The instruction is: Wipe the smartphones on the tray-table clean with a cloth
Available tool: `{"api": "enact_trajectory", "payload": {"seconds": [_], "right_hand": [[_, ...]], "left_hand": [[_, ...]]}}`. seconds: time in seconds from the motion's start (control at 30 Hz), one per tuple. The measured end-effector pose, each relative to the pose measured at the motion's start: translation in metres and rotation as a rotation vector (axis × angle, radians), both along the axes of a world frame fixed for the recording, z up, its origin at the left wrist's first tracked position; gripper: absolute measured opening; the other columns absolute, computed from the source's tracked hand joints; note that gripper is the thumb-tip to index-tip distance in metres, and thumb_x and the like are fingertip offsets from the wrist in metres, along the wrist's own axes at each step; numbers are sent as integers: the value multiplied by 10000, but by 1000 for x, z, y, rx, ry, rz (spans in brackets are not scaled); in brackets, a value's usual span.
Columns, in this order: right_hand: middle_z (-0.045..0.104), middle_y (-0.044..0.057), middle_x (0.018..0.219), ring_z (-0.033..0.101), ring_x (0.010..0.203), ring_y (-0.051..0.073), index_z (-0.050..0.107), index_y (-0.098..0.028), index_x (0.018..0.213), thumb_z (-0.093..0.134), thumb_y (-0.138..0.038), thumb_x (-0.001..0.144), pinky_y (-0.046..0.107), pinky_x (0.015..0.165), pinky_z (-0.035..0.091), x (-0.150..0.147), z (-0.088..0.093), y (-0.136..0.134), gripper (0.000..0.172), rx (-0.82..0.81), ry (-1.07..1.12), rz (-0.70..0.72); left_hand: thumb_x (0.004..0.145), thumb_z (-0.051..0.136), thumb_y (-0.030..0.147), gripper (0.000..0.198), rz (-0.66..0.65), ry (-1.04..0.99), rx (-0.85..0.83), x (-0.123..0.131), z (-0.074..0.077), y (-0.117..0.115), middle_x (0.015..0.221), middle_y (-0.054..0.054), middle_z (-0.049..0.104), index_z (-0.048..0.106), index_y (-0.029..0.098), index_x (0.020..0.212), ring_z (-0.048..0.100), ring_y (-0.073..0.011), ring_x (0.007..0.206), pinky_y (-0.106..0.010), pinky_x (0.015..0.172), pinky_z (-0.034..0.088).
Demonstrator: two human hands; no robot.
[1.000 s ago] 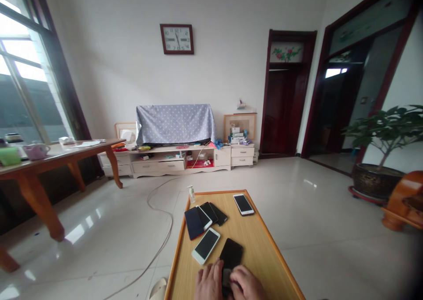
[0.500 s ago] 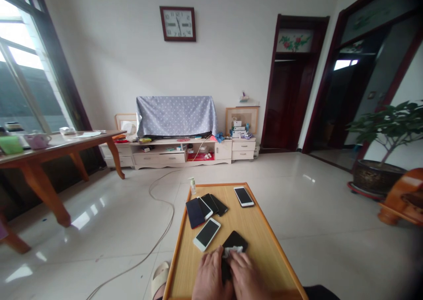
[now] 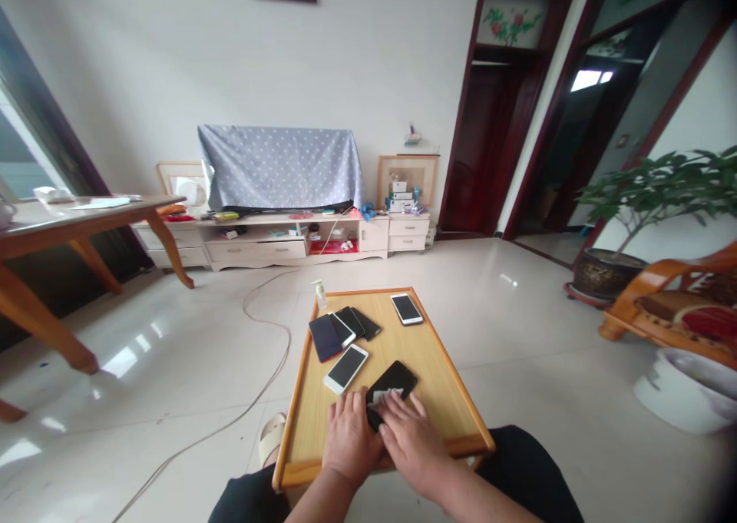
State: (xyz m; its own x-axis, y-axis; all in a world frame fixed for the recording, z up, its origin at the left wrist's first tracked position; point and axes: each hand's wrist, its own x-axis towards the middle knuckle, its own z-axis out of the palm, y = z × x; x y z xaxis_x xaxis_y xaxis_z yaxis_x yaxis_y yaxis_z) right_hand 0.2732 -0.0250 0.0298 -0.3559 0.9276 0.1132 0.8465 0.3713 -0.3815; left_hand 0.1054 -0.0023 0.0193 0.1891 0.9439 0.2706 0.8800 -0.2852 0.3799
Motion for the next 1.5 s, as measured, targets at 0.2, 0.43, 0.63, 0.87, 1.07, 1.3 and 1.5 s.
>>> {"api": "enact_trajectory", "payload": {"seconds": [0.2, 0.43, 0.63, 0.87, 1.07, 1.3, 1.5], "right_hand": [[462, 91, 1525, 356, 1451, 252, 495, -220, 1454, 241, -372, 1046, 555, 1222, 133, 24, 0, 25, 503, 23, -56, -138], [518, 59, 1486, 399, 1424, 214, 526, -240, 1430, 264, -377, 1052, 473, 1242, 136, -1, 0, 8, 480, 57, 2, -9], [516, 78, 1485, 400, 1424, 235, 556, -227, 1401, 230, -344, 1051, 542, 1222, 114, 12, 12, 33, 493, 3, -38, -164], [536, 32, 1470, 426, 1405, 185, 504, -296, 1443, 250, -314, 1044, 467, 1234, 130, -20, 10, 21, 473, -18, 61, 61], [528, 64, 1473, 419, 1413, 228, 577, -260, 1384, 248, -317, 1035, 532, 1219, 138, -15, 15, 41, 483, -33, 24, -88], [557, 54, 1447, 447, 1392, 198, 549, -285, 1409, 258, -256, 1021, 462, 1222, 158, -30, 6, 46, 486, -28, 74, 58], [589, 64, 1415, 469, 1372, 250, 623, -267, 1335, 286, -283, 999, 544, 1208, 142, -5, 5, 77, 476, 35, -38, -204]], "left_hand": [[762, 632, 367, 569, 4, 2, 22, 0, -2, 2, 1188, -91, 619, 505, 201, 1291, 524, -291, 1156, -409, 986, 364], [762, 583, 272, 555, -11, -17, -37, 0, -2, 3, 1217, -86, 610, 492, 208, 1306, 514, -275, 1166, -391, 981, 360], [749, 611, 357, 589, 8, -18, -63, 1, 3, 1, 1212, -89, 609, 496, 201, 1305, 503, -291, 1177, -404, 991, 357], [813, 537, 319, 576, 19, -12, -72, -4, -6, 1, 1294, -116, 602, 472, 191, 1371, 515, -274, 1206, -404, 1040, 328], [719, 592, 358, 736, 41, -19, -78, -7, -10, 4, 1354, -143, 581, 451, 158, 1414, 504, -303, 1257, -422, 1073, 330], [732, 565, 389, 698, 55, -16, -103, -8, -18, 9, 1356, -124, 601, 497, 210, 1403, 531, -300, 1240, -408, 1028, 374], [587, 693, 418, 838, 88, 6, -101, -7, -25, 14, 1328, -146, 613, 528, 187, 1376, 531, -355, 1222, -431, 1001, 397]]}}
